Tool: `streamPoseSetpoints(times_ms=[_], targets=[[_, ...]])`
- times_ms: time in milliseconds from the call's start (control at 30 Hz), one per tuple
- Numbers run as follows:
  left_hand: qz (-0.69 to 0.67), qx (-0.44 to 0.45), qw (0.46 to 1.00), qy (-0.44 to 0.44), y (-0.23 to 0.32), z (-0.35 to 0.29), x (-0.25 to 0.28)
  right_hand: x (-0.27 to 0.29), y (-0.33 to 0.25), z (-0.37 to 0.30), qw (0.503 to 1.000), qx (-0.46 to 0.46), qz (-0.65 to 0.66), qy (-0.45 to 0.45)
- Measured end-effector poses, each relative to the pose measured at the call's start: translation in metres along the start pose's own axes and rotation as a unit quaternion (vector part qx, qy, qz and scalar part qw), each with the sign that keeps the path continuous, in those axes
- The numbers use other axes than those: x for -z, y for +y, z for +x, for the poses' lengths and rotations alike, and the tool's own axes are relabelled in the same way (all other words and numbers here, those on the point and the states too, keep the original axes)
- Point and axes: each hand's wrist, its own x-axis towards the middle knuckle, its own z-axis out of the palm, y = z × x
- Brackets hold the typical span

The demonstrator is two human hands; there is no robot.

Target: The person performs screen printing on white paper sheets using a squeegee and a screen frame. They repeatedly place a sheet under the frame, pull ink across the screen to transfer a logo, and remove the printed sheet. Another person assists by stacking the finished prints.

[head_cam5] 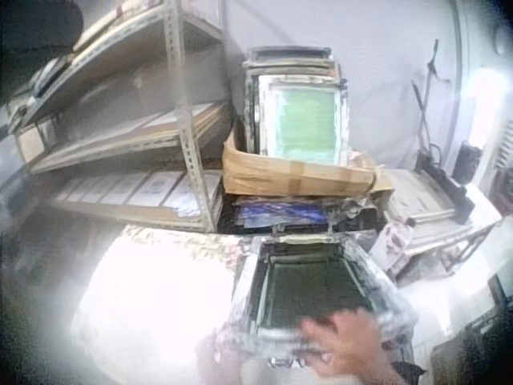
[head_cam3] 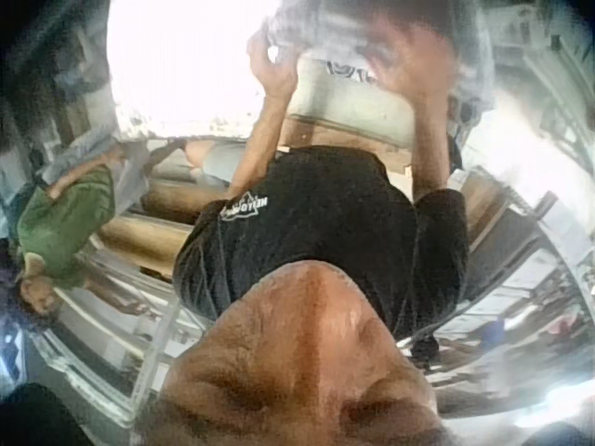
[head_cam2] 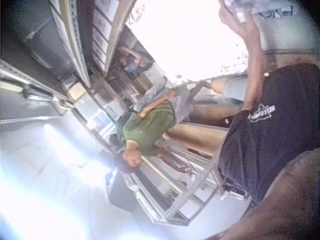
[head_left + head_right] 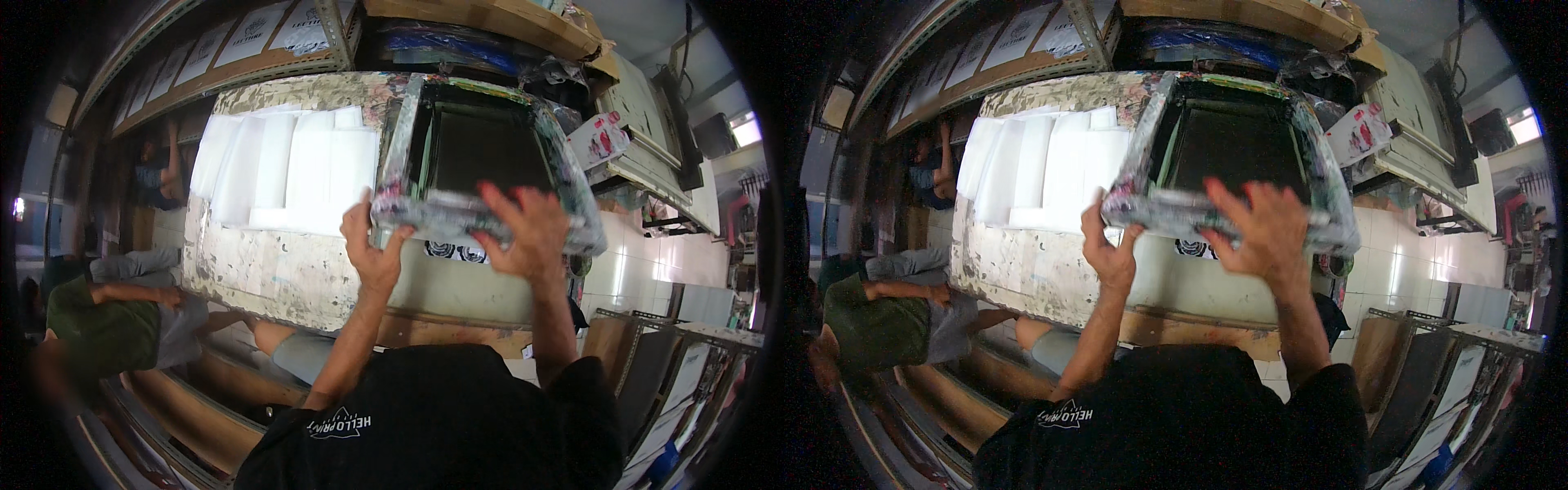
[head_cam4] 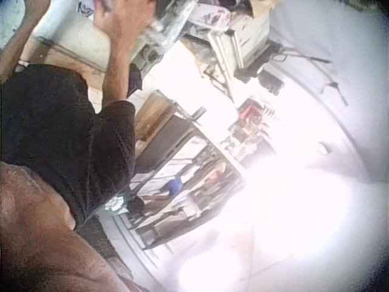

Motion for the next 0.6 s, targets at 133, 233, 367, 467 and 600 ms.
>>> streamPoseSetpoints(times_ms=[133, 233, 367, 467, 600], targets=[[-0.107, 0.065, 0.992, -0.013, -0.009, 0.041, -0.019, 0.024, 0.039, 0.068, 0.997, 0.015, -0.007, 0.074], [0.244, 0.064, 0.967, -0.039, -0.087, 0.003, -0.037, 0.038, 0.052, 0.119, 0.998, -0.002, 0.042, 0.041], [0.327, 0.013, 0.94, -0.093, -0.118, -0.045, -0.052, 0.045, 0.068, 0.148, 0.998, 0.016, 0.05, 0.045], [0.286, 0.04, 0.954, -0.076, -0.121, -0.048, -0.064, 0.046, 0.072, 0.154, 0.998, -0.016, 0.059, 0.025], [0.133, 0.122, 0.983, -0.019, -0.104, -0.035, -0.065, 0.048, 0.07, 0.157, 0.998, -0.021, 0.056, 0.018]])
